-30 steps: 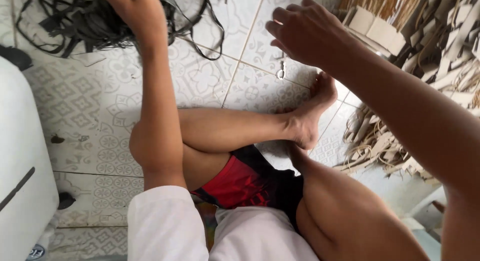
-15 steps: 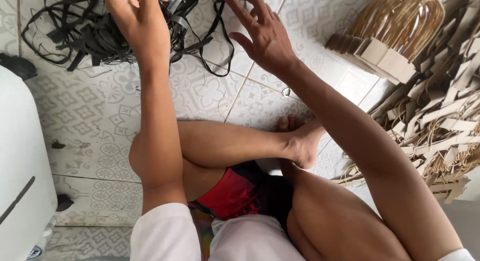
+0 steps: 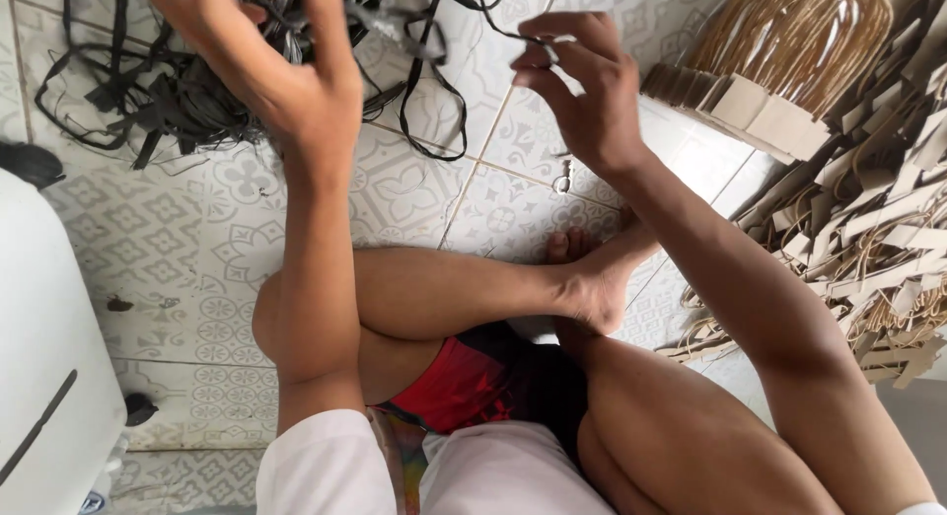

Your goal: Assembling paper bag handles by attaching string loops to paper strips and bundling them together while sitting on the floor.

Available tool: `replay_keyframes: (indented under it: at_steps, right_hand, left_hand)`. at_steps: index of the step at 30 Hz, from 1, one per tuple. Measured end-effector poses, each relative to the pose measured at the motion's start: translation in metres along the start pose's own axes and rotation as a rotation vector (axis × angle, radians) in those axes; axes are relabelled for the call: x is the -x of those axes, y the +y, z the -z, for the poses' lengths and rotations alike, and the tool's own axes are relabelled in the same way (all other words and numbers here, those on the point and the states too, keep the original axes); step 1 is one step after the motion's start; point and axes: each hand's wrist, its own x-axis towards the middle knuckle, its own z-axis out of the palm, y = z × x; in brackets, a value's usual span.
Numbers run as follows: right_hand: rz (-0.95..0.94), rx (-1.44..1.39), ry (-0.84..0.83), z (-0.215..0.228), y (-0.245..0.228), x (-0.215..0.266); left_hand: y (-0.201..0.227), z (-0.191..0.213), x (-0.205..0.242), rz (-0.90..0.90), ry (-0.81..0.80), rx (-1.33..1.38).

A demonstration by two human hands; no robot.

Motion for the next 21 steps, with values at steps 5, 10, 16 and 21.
replay_keyframes:
  at_steps: [5,10,16,21]
  right_hand:
    - [0.046,-0.090,0.043,0.057,-0.016,0.026]
    - [-0.023,-0.249,0.084,0.120,-0.002,0.058]
    - [-0.109,-0.196,0.151,0.176,0.018,0.094]
    - [-0.149,-0.175,0.155,0.198,0.023,0.112]
  left_hand:
    - [0.034,-0.006,-0.007,-0.388,-0.018,-0.096]
    - [0.051,0.016,-0.019,-0.300,-0.343,-0.271]
    - [0.078,0.049,-0.027,-0.371,-0.556,-0.594]
    - [0.086,0.022,-0.016,-0.593,-0.300,-0.375]
